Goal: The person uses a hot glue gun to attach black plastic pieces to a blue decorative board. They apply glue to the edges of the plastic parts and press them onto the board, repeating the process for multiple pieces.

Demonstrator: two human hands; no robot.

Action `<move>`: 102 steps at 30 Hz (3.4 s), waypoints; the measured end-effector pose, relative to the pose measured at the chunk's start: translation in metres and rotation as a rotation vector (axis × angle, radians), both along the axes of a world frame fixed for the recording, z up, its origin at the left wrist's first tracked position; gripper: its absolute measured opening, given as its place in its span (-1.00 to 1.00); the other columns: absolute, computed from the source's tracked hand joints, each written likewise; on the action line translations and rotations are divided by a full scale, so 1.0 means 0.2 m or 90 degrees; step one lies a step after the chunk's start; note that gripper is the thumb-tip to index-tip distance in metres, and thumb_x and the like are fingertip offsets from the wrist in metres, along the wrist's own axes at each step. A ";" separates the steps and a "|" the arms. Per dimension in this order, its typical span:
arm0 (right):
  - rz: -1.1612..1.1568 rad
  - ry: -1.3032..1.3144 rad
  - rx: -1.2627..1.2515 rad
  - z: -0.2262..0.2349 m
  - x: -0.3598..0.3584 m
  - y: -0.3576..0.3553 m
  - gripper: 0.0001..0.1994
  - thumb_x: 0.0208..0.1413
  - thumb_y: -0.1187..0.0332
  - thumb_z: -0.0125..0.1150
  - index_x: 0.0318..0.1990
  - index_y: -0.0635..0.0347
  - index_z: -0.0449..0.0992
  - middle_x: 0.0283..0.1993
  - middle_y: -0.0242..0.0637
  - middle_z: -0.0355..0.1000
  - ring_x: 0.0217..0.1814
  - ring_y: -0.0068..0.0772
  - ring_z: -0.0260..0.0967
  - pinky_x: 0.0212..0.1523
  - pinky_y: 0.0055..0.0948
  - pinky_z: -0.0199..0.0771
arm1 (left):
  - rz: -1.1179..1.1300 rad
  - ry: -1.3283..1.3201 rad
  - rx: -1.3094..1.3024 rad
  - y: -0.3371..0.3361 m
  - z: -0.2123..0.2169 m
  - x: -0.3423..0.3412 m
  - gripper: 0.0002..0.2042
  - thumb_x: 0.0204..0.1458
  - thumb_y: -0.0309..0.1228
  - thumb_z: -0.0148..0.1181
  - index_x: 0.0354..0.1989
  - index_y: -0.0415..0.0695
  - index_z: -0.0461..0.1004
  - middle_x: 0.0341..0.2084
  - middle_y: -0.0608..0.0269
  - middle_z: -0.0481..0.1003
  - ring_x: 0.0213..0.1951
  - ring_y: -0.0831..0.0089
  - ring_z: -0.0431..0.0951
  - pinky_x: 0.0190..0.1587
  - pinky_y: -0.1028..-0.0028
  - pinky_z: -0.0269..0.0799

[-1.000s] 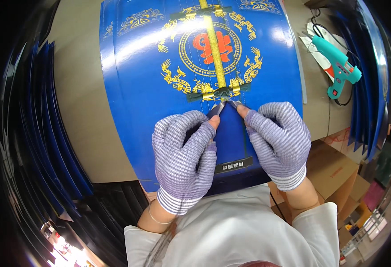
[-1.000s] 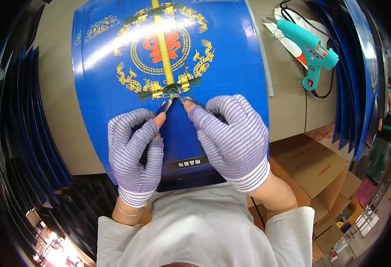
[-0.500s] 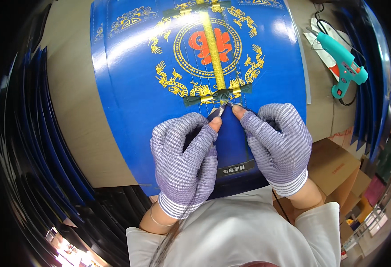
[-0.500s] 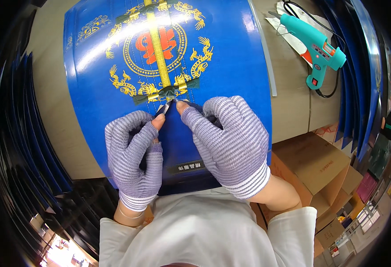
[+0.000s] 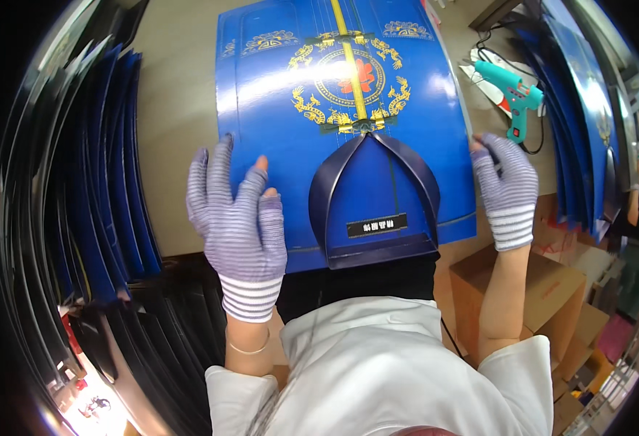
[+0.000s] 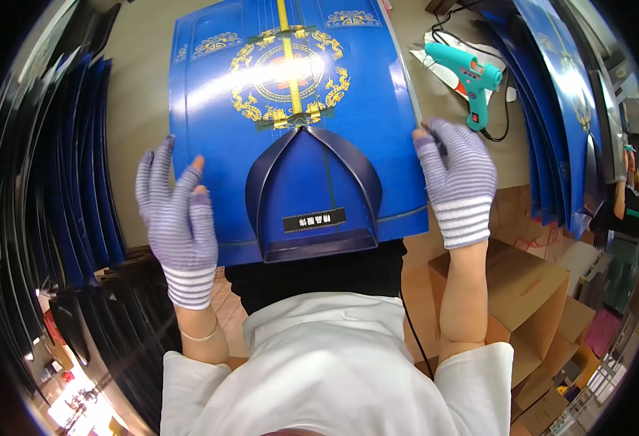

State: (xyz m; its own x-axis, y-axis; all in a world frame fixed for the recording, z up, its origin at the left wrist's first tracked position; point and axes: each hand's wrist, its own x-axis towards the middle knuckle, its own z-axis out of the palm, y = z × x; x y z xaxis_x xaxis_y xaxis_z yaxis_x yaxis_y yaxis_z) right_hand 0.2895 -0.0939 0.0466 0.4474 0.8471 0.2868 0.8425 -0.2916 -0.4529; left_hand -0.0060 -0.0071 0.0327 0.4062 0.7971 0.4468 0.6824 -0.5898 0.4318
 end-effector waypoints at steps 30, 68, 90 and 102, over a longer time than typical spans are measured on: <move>0.552 0.008 -0.204 0.32 0.08 0.91 -0.28 0.07 -0.17 0.24 0.24 0.18 0.38 0.19 -0.15 0.44 0.17 -0.15 0.41 0.17 -0.28 0.37 | -0.022 -0.276 -0.496 -0.65 0.17 -0.56 -0.72 0.21 -0.48 0.08 0.01 -0.40 0.49 -0.25 0.16 0.57 -0.22 0.47 0.51 -0.11 0.50 0.41; 0.054 -0.600 0.599 2.04 0.13 0.21 -0.81 0.13 0.32 0.25 -0.13 0.15 0.58 -0.21 -0.19 0.56 -0.19 -0.18 0.50 -0.16 -0.32 0.47 | -0.209 0.218 0.056 -0.08 -0.10 -0.21 -0.46 -0.23 -0.37 0.39 0.06 0.06 0.50 0.19 0.18 0.38 0.21 0.03 0.32 0.24 -0.16 0.12; -0.268 -0.810 0.282 2.74 0.35 0.58 -0.77 0.02 0.17 0.15 -0.26 -0.02 0.67 -0.27 -0.10 0.58 -0.22 0.02 0.55 -0.12 -0.13 0.56 | -0.220 0.198 0.040 -0.07 -0.12 -0.13 -0.36 -0.30 -0.27 0.44 0.11 0.08 0.46 0.23 0.20 0.34 0.27 0.05 0.25 0.28 -0.17 0.05; 0.414 -0.674 0.197 1.34 -0.44 -0.16 -0.70 -0.22 0.46 0.32 -0.22 0.20 0.55 -0.21 -0.21 0.49 -0.15 -0.14 0.46 -0.09 -0.18 0.44 | -0.312 -0.312 0.161 -0.05 0.58 0.14 -0.06 -0.41 -0.40 0.45 0.33 -0.21 0.21 0.33 -0.06 0.19 0.35 -0.22 0.12 0.32 -0.05 0.07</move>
